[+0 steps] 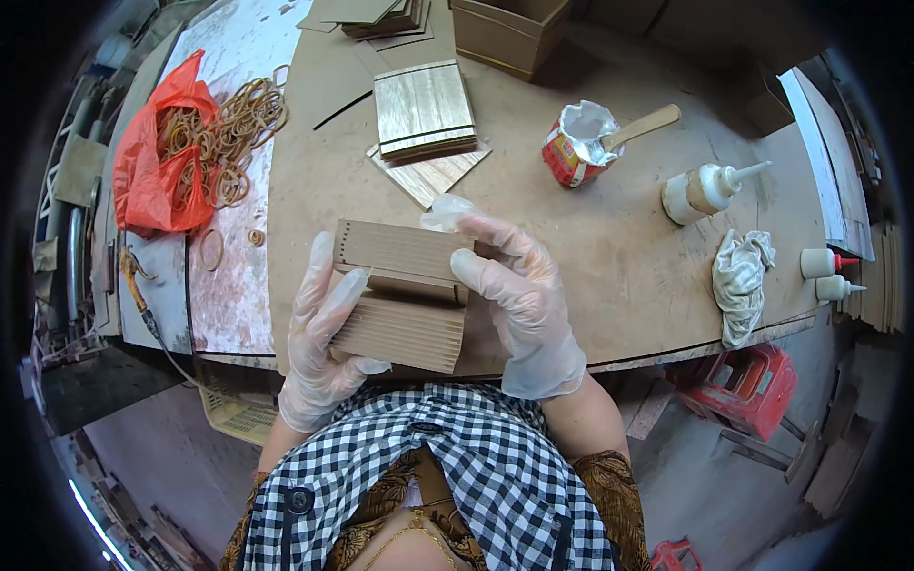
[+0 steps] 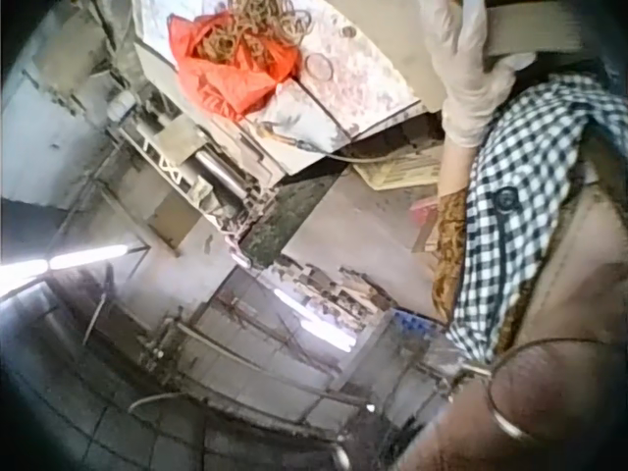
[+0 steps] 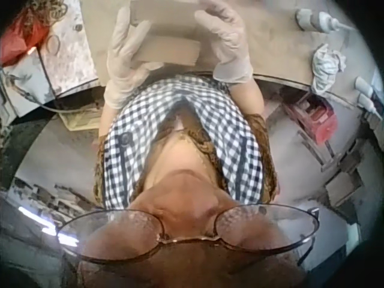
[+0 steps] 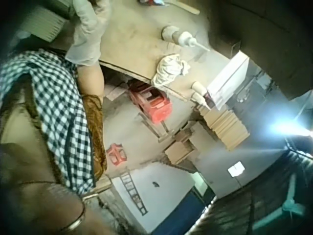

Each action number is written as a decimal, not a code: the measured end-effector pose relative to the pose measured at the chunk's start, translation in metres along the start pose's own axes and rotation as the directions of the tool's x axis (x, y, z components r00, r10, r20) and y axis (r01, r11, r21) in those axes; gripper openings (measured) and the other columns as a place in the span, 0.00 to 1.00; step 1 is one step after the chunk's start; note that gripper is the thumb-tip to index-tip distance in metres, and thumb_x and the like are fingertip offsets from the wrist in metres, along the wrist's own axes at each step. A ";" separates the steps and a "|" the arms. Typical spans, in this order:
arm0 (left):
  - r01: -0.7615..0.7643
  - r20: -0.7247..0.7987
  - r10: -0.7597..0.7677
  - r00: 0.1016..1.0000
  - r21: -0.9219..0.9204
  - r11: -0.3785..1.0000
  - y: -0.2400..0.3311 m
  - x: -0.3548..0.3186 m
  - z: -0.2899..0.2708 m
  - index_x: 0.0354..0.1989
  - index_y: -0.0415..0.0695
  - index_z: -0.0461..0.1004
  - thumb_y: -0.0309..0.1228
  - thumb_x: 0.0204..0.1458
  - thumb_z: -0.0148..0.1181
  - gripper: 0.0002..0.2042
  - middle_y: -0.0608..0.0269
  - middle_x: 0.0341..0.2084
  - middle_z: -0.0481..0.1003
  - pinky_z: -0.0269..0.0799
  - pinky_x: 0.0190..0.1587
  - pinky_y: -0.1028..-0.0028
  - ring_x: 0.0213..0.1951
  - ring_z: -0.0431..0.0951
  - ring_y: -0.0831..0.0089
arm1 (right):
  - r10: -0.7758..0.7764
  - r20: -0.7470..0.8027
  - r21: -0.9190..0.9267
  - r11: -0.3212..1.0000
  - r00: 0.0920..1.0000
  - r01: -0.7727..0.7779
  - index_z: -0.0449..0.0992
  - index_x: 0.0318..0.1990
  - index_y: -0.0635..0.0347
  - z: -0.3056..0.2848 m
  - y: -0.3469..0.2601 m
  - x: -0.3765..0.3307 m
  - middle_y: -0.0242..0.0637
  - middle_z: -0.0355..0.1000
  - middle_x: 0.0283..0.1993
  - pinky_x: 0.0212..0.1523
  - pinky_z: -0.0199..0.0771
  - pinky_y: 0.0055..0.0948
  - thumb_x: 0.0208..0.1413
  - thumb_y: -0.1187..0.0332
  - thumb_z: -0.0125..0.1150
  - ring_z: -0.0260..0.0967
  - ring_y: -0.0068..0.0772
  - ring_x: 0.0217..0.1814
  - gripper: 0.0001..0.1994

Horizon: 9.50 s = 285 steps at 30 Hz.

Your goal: The person assembles a small cardboard box by folding its sides and securing them with a rubber band. They then pick up a stack of corrugated cardboard pieces and apply a white substance to the surface of one piece using a wooden stick.

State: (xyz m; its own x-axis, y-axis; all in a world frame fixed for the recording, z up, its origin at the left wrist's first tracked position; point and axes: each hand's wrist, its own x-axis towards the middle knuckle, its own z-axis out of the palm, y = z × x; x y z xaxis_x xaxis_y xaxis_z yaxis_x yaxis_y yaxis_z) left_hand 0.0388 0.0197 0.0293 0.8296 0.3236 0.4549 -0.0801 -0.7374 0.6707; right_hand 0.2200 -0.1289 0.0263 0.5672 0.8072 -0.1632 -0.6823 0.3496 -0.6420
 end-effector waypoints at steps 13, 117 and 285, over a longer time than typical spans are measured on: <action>-0.114 0.104 0.085 0.991 0.309 0.944 0.014 0.007 -0.019 0.57 0.47 0.73 0.54 0.48 0.63 0.31 0.52 0.52 0.70 0.62 0.58 0.52 0.52 0.71 0.58 | -0.098 -0.092 -0.198 0.977 0.991 0.078 0.73 0.54 0.66 0.005 0.001 0.000 0.41 0.71 0.57 0.63 0.63 0.31 0.57 0.78 0.59 0.67 0.28 0.58 0.17; -0.334 0.384 0.133 0.914 0.524 0.783 0.019 0.070 -0.055 0.51 0.51 0.77 0.25 0.39 0.69 0.25 0.64 0.29 0.71 0.70 0.33 0.68 0.32 0.73 0.67 | -0.200 -0.042 -0.224 0.957 0.979 0.185 0.70 0.58 0.65 -0.008 0.024 -0.011 0.46 0.67 0.63 0.67 0.61 0.37 0.61 0.75 0.56 0.64 0.34 0.66 0.18; 0.009 0.338 -0.095 0.936 0.247 0.969 0.005 0.051 -0.023 0.70 0.43 0.53 0.64 0.37 0.66 0.55 0.46 0.69 0.53 0.45 0.70 0.53 0.70 0.50 0.43 | -0.691 -0.118 0.417 0.617 0.713 0.667 0.75 0.49 0.64 -0.123 -0.128 0.048 0.48 0.74 0.53 0.51 0.72 0.46 0.42 0.54 0.65 0.72 0.47 0.51 0.28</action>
State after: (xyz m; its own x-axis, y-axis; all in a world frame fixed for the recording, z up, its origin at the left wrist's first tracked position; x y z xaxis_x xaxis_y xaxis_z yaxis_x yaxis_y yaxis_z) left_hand 0.0685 0.0463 0.0692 0.9713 0.1723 0.1642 0.0662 -0.8584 0.5087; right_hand 0.3911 -0.1934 0.0086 0.9304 0.2777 0.2393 -0.2349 0.9528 -0.1922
